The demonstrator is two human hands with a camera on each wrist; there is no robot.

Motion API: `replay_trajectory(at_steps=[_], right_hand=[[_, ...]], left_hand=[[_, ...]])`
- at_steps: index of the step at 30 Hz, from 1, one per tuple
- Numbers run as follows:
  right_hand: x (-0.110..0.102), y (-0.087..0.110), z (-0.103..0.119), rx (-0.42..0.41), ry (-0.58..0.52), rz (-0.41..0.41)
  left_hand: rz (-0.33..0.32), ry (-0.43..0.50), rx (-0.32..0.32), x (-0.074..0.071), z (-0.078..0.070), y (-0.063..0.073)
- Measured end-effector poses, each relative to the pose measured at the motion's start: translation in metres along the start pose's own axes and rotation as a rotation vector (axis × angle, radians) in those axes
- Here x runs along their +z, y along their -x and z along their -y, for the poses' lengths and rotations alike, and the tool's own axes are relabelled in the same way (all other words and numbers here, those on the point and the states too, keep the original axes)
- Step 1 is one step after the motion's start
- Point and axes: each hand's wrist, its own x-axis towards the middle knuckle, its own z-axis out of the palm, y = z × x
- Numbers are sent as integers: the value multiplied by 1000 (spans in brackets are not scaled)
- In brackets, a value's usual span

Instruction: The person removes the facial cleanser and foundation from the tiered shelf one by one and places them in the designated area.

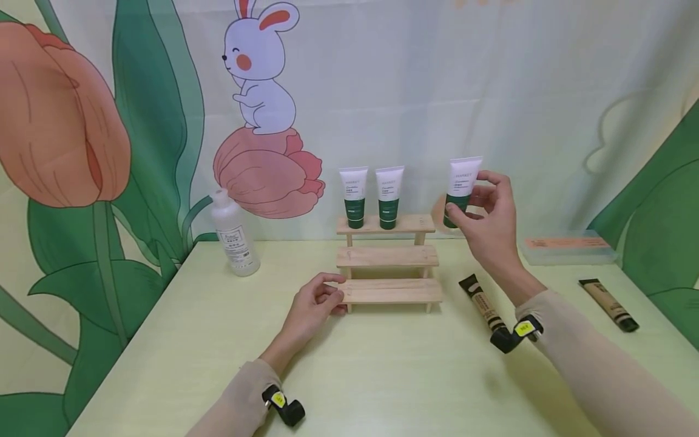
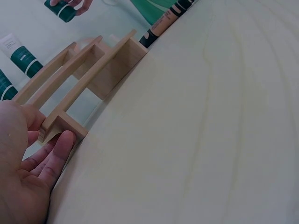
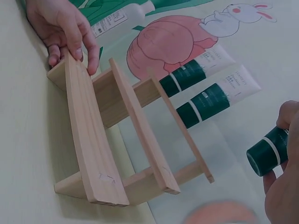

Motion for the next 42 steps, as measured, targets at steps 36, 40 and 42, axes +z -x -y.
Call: replay_trajectory(at_steps=[36,40,42], right_hand=[[-148,51,22,72,243,-236],[-163,57,25,43,310,-235],[-170,61,25,44,338,-236]], left_hand=[[18,30,13,2,1,-5],[13,18,7,4,0,-5],[9,12,4,4,0,-4]])
